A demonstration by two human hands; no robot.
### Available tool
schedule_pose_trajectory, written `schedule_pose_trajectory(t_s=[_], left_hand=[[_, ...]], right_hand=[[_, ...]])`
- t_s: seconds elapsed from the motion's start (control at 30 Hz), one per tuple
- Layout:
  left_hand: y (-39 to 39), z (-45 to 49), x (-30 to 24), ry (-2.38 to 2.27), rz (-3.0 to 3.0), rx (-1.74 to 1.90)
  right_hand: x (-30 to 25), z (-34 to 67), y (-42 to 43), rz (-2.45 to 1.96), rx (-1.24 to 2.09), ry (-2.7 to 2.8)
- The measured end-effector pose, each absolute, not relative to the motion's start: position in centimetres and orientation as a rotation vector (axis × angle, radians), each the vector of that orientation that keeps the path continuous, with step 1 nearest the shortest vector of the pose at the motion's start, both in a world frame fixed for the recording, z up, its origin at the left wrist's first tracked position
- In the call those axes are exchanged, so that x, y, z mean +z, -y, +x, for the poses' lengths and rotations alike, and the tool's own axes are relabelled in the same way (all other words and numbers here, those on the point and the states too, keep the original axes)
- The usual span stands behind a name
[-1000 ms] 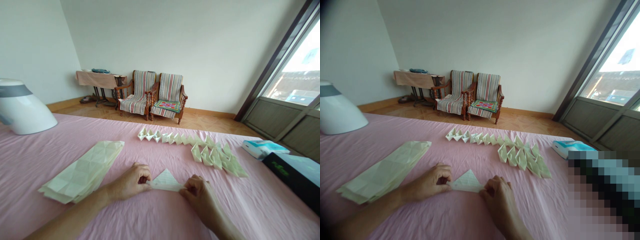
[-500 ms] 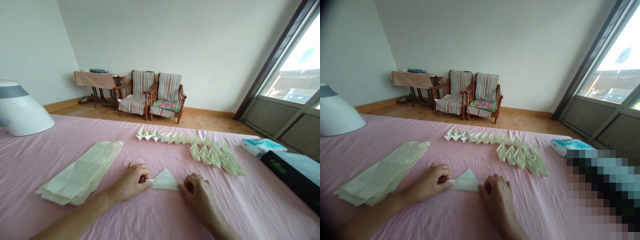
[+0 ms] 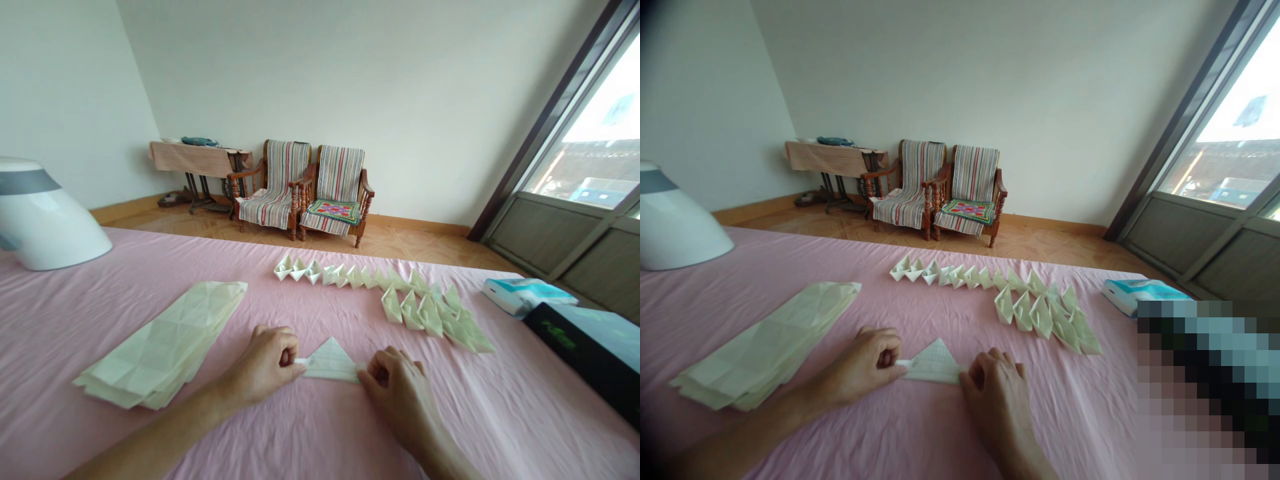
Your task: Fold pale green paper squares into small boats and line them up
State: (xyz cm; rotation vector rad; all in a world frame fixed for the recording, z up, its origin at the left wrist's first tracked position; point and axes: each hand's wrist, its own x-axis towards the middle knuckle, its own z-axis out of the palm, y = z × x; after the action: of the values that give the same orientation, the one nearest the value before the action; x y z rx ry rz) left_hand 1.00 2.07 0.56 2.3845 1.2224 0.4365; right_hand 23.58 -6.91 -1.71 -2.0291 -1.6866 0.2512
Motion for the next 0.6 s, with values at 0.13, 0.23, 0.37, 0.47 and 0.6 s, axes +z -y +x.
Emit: schedule_pose_trajectory(t_s=[0.13,0.23,0.37,0.47,0.6], left_hand=[[-2.2,0.9,0.5,-1.224,2.387,0.444],[-1.9,0.9,0.6,-1.211,2.395,0.458],[-0.7,1.0,1.3,-1.113,2.496,0.497],[0.1,1.1,1.7,-0.766,2.816,0.434],[0.0,1.1,1.5,-0.522,3.023,0.344]], right_hand=[[-1.7,23.5,7.0,-2.032,0.242,1.683],[-1.8,23.5,7.0,-2.028,0.233,1.681],[-1.9,23.6,7.1,-2.025,0.227,1.687],[-1.8,23.5,7.1,-2.017,0.209,1.701],[-1.7,23.4,7.1,-2.014,0.194,1.716]])
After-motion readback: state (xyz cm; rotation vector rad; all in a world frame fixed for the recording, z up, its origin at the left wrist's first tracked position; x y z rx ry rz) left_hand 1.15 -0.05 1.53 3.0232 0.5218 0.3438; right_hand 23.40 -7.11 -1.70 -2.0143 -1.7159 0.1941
